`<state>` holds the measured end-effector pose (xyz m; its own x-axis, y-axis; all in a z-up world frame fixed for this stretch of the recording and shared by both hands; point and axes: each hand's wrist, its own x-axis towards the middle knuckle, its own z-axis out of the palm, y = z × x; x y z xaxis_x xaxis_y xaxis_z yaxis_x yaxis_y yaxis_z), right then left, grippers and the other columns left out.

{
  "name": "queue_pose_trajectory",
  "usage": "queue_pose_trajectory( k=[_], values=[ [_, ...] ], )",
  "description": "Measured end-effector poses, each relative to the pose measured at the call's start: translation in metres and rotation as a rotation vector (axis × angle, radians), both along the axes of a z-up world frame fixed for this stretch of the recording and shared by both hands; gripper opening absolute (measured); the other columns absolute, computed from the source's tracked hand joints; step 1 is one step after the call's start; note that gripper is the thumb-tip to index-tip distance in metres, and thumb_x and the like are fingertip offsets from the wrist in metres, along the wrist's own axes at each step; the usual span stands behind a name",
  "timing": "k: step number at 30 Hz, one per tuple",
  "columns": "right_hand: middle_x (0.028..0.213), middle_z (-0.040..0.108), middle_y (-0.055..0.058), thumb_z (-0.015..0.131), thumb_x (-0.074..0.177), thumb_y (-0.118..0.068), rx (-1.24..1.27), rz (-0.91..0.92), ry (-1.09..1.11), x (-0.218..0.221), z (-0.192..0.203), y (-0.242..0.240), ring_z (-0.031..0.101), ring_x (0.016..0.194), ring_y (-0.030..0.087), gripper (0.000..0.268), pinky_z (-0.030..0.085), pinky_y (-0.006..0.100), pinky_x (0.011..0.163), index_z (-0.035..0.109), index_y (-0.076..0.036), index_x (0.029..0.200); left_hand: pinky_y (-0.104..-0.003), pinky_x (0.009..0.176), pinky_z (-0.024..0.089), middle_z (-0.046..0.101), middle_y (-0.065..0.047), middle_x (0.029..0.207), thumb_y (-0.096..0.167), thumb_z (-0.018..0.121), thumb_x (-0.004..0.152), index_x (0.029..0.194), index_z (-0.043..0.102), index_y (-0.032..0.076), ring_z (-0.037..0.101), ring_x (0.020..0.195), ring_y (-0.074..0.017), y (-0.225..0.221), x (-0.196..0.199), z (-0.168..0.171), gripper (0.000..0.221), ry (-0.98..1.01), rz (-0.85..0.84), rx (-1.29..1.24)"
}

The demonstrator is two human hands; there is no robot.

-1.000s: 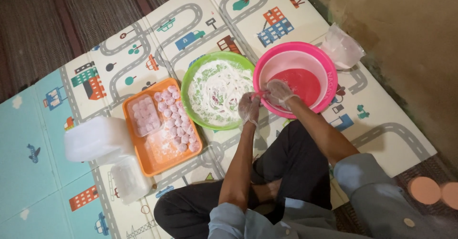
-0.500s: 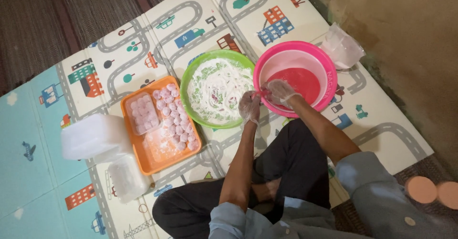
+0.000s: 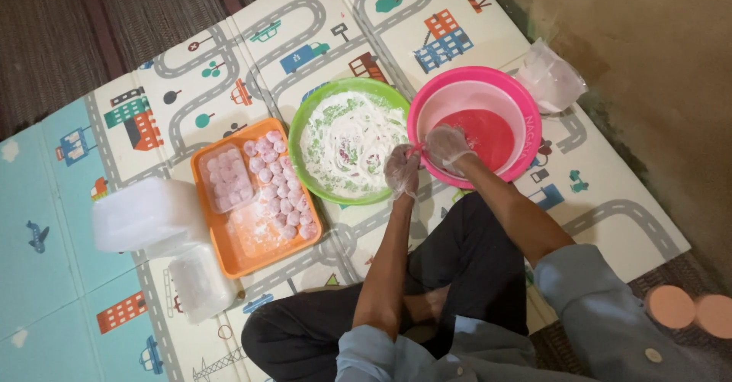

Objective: Manually forming small balls from pink dough, coating them in white powder, and arranging them in a tray.

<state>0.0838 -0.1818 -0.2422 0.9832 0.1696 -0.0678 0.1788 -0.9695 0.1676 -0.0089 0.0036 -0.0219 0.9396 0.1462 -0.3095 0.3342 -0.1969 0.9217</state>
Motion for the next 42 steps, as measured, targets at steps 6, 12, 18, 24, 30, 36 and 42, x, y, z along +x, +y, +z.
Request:
queue_pose_trajectory(
  k=[6, 12, 18, 24, 30, 36, 42],
  values=[
    [0.101, 0.074, 0.016, 0.052, 0.103, -0.028, -0.044, -0.124, 0.367, 0.009, 0.038, 0.018, 0.056, 0.115, 0.047, 0.028, 0.046, 0.068, 0.079, 0.076, -0.015, 0.093, -0.039, 0.083, 0.055, 0.072, -0.004, 0.069, 0.036, 0.073, 0.082, 0.102, 0.075, 0.022, 0.075, 0.073, -0.0226, -0.002, 0.003, -0.002, 0.024, -0.018, -0.026, 0.052],
    [0.074, 0.064, 0.008, 0.056, 0.096, -0.021, -0.066, 0.063, -0.054, -0.01, 0.062, 0.021, 0.065, 0.081, 0.033, 0.019, 0.051, 0.054, 0.055, 0.065, -0.016, 0.08, -0.033, 0.076, 0.056, 0.071, -0.004, 0.069, 0.029, 0.072, 0.085, 0.104, 0.075, 0.021, 0.073, 0.061, -0.018, -0.007, 0.008, -0.032, 0.021, -0.028, -0.004, -0.024],
    [0.07, 0.053, 0.0, 0.046, 0.105, -0.008, -0.053, 0.149, -0.095, -0.043, 0.135, 0.034, 0.059, 0.081, 0.017, 0.034, 0.054, 0.033, 0.074, 0.053, -0.015, 0.072, -0.028, 0.072, 0.056, 0.071, -0.002, 0.073, 0.024, 0.069, 0.089, 0.112, 0.074, 0.019, 0.072, 0.06, -0.0139, -0.005, 0.006, -0.027, 0.024, 0.0, 0.022, -0.172],
    [0.075, 0.067, 0.003, 0.063, 0.093, -0.028, 0.069, 0.18, -0.159, -0.022, 0.111, 0.036, 0.069, 0.082, 0.026, 0.02, 0.056, 0.047, 0.069, 0.067, -0.019, 0.076, -0.041, 0.088, 0.056, 0.077, -0.012, 0.092, 0.04, 0.062, 0.099, 0.133, 0.068, 0.027, 0.077, 0.085, -0.0238, 0.002, 0.003, -0.008, 0.037, 0.066, -0.034, -0.107],
    [0.069, 0.064, -0.001, 0.064, 0.082, -0.048, 0.212, 0.067, -0.11, -0.013, 0.077, 0.044, 0.07, 0.081, 0.022, 0.024, 0.058, 0.043, 0.062, 0.069, -0.027, 0.073, -0.05, 0.116, 0.038, 0.055, -0.019, 0.15, 0.034, 0.051, 0.101, 0.151, 0.051, 0.016, 0.048, 0.141, -0.0376, 0.004, -0.025, 0.082, 0.054, 0.149, -0.064, -0.261],
    [0.076, 0.071, 0.01, 0.064, 0.089, -0.025, 0.233, 0.164, -0.109, -0.041, 0.148, 0.067, 0.071, 0.083, 0.03, 0.02, 0.058, 0.049, 0.07, 0.075, -0.014, 0.076, -0.026, 0.081, 0.057, 0.066, 0.004, 0.094, 0.049, 0.051, 0.107, 0.113, 0.07, 0.018, 0.066, 0.089, -0.0109, 0.005, -0.015, 0.026, 0.036, 0.041, 0.1, -1.031],
    [0.08, 0.07, 0.004, 0.059, 0.089, -0.032, 0.378, 0.246, -0.134, -0.028, 0.092, 0.06, 0.068, 0.091, 0.029, 0.023, 0.056, 0.044, 0.078, 0.069, -0.018, 0.073, -0.023, 0.073, 0.061, 0.07, -0.002, 0.1, 0.031, 0.062, 0.104, 0.125, 0.069, 0.015, 0.07, 0.086, -0.0125, 0.012, 0.024, -0.13, 0.028, 0.128, 0.119, -1.015]
  ],
)
